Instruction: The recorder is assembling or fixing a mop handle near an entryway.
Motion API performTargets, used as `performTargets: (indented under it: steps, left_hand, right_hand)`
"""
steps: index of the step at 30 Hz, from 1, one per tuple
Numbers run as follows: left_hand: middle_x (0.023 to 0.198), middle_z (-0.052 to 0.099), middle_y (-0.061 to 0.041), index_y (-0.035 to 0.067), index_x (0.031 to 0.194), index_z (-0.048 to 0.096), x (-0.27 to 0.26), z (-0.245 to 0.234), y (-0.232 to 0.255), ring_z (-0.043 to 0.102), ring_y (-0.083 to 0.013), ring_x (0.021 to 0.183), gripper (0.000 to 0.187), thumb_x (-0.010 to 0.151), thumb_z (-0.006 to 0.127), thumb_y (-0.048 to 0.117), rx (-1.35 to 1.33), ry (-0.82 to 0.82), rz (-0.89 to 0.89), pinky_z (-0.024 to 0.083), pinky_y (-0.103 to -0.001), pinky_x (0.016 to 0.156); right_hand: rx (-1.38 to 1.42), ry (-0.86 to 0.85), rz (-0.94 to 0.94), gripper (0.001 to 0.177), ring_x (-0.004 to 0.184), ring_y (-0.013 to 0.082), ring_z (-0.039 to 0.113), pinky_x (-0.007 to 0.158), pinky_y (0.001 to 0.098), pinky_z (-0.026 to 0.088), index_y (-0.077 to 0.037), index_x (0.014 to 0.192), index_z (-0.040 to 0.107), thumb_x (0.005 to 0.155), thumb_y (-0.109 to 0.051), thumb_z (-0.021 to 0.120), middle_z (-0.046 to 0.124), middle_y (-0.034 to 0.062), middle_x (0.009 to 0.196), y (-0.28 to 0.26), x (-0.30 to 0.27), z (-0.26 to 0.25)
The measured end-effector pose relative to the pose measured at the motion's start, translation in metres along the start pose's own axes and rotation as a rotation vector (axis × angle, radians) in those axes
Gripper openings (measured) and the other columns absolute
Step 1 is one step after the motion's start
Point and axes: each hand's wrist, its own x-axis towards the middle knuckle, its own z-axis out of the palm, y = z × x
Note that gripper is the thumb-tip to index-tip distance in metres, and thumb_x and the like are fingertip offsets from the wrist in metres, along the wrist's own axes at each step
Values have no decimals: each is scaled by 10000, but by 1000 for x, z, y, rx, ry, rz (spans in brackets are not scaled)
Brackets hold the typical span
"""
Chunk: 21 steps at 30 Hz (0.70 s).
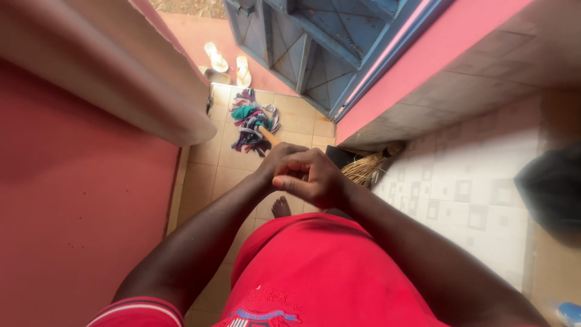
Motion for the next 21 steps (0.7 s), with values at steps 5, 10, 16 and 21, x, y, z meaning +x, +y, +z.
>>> performTargets:
  steps: [5,10,16,21]
  left_hand:
    - [785,668,-84,61,828,626,-20,19,-9,655,-212,761,217,731,775,184,233,256,186,511,-345,644]
    - [771,586,-84,84,780,594,-5,44,-43,625,-245,773,226,839,776,205,354,614,125,459,-381,679]
    - [742,639,-47,66,780,612,40,35,22,619,-212,642,116,773,704,137,-88,190,14,493,-311,590]
    - [672,541,-74,43,730,502,62,78,26,549,-252,656,239,778,721,124,21,373,93,459,-340,570]
  right_hand:
    - [-106,26,113,196,708,122,621,667,293,526,12,884,726,969,-160,686,706,89,756,16,11,2]
    - [-82,22,-198,163,954,160,651,859,316,532,41,959,688,1011,-101,627,689,132,993,15,8,-13]
    - [-201,-17,-128,173,774,135,631,676,284,511,41,930,675,922,-129,706,678,118,913,-3,-5,-69]
    - [-101,71,-38,210,663,65,611,603,242,498,4,888,711,994,-173,671,693,52,730,37,-20,-98]
